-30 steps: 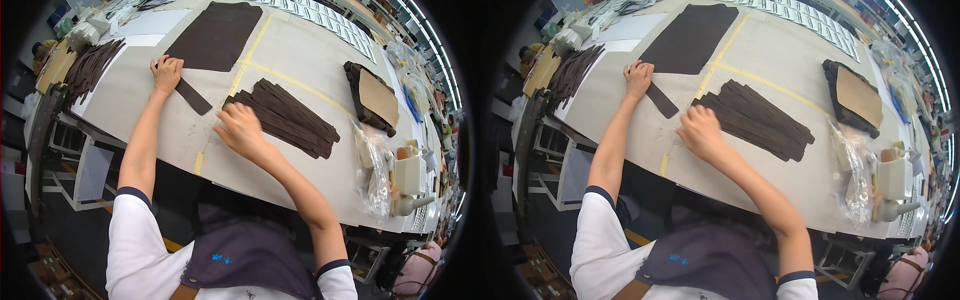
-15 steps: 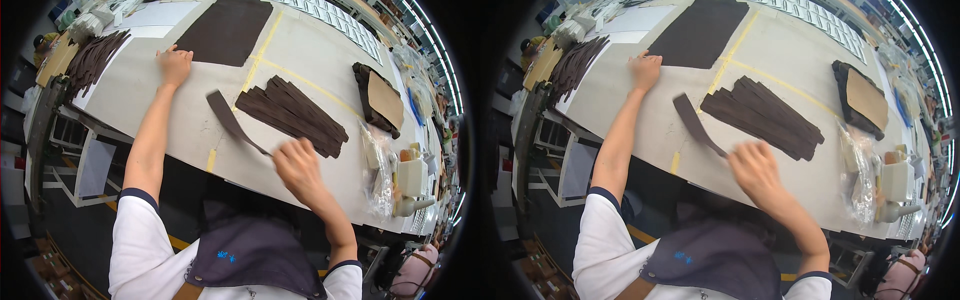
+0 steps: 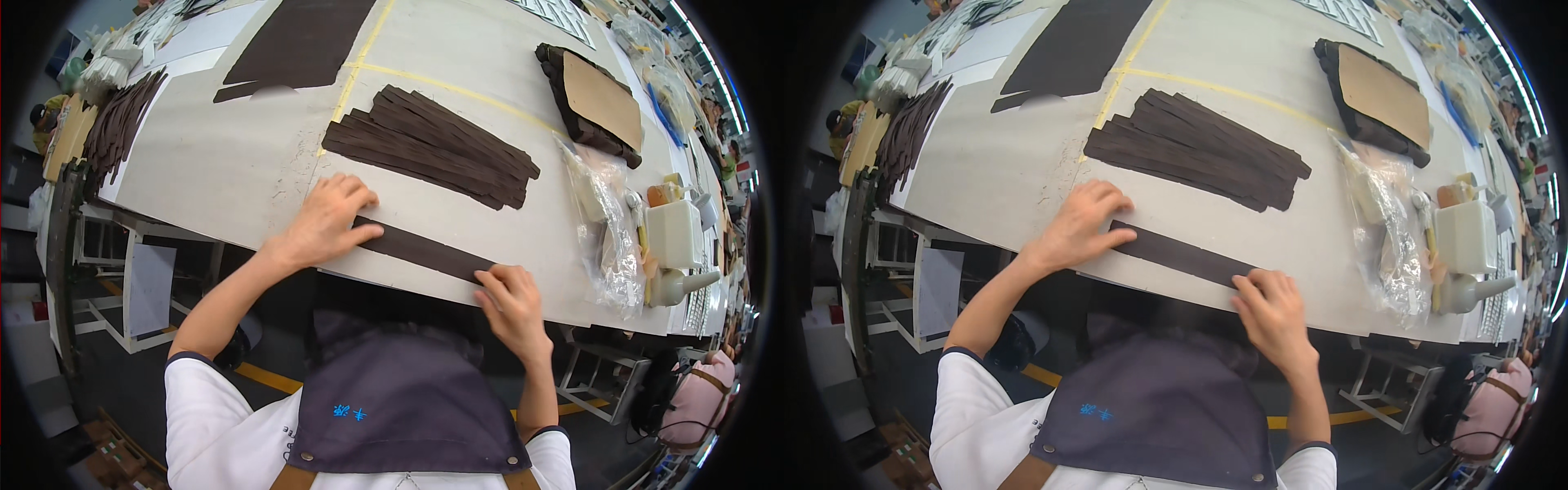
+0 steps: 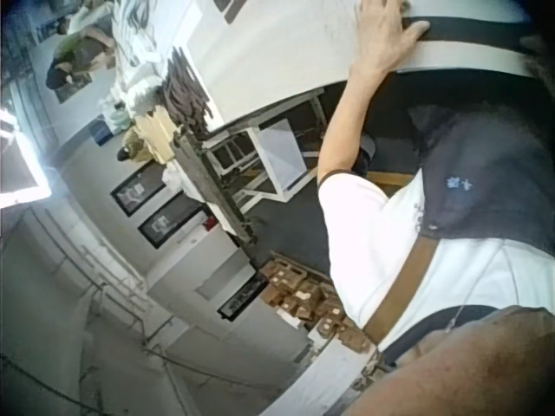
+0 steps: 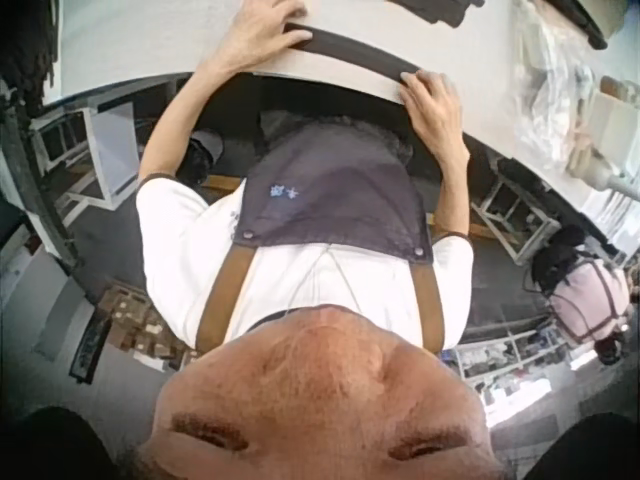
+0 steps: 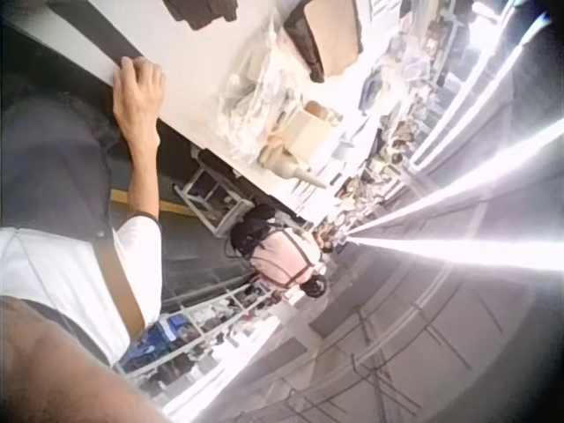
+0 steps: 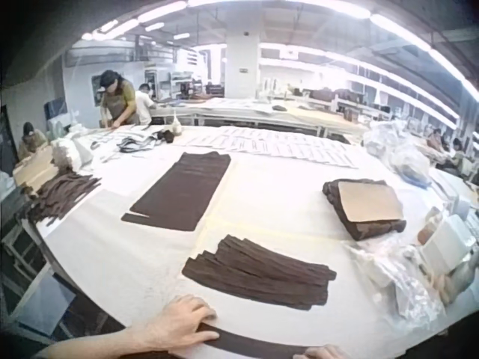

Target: The person repeatedly folds long, dark brown fabric strips in half lengthwise on a white workbench. They smooth each folded strip with their hands and place it onto a growing stack of finished pieces. The process is continuous and repetitive throughout the clip.

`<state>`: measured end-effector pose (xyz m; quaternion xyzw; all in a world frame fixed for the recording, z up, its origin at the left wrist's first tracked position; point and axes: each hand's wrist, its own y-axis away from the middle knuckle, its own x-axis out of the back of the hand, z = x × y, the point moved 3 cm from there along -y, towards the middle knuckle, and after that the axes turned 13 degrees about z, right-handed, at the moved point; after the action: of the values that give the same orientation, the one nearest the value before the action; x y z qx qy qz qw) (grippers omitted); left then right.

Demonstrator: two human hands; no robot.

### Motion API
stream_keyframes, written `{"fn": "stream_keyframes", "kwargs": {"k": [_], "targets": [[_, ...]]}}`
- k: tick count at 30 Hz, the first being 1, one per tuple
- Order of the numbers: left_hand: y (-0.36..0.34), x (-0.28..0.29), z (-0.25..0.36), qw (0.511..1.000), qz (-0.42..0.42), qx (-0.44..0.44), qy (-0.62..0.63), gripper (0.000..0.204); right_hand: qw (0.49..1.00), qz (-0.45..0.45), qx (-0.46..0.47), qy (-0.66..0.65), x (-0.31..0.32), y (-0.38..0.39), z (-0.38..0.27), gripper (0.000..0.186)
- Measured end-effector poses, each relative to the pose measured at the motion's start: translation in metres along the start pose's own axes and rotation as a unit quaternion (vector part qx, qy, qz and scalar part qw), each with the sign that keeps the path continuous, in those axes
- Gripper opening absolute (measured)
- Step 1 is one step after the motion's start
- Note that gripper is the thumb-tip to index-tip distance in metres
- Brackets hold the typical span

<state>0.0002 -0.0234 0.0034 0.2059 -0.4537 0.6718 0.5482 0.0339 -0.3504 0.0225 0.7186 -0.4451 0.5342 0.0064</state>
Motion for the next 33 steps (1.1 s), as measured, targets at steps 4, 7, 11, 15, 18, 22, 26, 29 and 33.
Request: {"fn": "stream_keyframes", "kwargs": {"k": [4, 7, 11, 15, 18, 22, 26, 29, 33], "targets": [[0.000, -0.004, -0.004, 0.997, -0.075, 0.018, 0.024, 0.022, 1.000, 0.015, 0.021, -0.007, -0.027, -0.014, -0.007, 0.026], [-0.001, -0.002, -0.004, 0.995, -0.086, 0.022, 0.044, 0.021, 0.996, 0.066, 0.031, -0.058, -0.058, -0.049, -0.020, 0.023], [0.004, -0.003, -0.010, 0.988, -0.028, 0.069, 0.136, 0.021, 0.987, 0.057, 0.013, -0.150, -0.132, -0.089, -0.028, 0.022], [0.029, 0.007, -0.015, 0.977, 0.196, 0.057, 0.061, 0.028, 0.982, 0.058, -0.015, -0.179, -0.160, -0.101, -0.041, 0.021], [0.058, 0.007, 0.002, 0.983, 0.156, -0.049, -0.083, 0.041, 0.987, 0.073, -0.016, -0.142, -0.162, -0.103, -0.047, 0.020], [0.074, -0.010, 0.006, 0.982, 0.121, -0.056, -0.137, 0.063, 0.988, 0.096, -0.012, -0.123, -0.168, -0.107, -0.053, 0.021], [0.072, -0.012, 0.004, 0.980, 0.121, -0.050, -0.147, 0.069, 0.987, 0.106, -0.010, -0.124, -0.169, -0.109, -0.054, 0.020], [0.072, -0.011, 0.004, 0.982, 0.111, -0.040, -0.145, 0.071, 0.984, 0.102, -0.002, -0.148, -0.170, -0.106, -0.051, 0.021], [0.070, -0.008, 0.003, 0.987, 0.103, -0.025, -0.120, 0.072, 0.985, 0.098, 0.029, -0.142, -0.169, -0.104, -0.052, 0.027]]}}
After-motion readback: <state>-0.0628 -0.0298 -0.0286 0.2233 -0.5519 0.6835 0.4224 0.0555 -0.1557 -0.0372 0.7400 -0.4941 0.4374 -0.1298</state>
